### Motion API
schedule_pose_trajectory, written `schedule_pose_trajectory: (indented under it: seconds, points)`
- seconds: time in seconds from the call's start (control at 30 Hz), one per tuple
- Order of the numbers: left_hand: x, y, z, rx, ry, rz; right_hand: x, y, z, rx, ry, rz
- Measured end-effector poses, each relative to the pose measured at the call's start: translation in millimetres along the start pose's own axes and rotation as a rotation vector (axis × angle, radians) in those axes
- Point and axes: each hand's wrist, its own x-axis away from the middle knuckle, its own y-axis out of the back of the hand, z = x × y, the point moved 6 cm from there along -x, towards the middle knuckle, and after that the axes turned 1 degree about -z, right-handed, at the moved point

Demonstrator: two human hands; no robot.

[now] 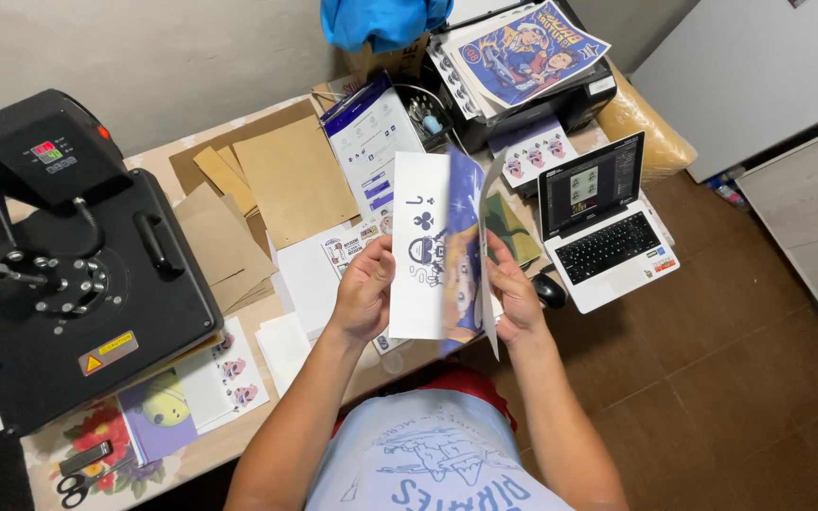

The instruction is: Organizing and sorting printed sticker sheets and materials on a production desk

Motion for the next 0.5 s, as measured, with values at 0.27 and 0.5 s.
schedule_pose_trajectory:
  seconds: [0.27,0.5]
  points:
    - [-1,10,5,0.003,0.026,0.055,14,-17,12,0.184,0.041,-0.064]
    - [0,11,1,-0.029,0.011,0.056,16,-21,27,0.434,0.105,-0.158]
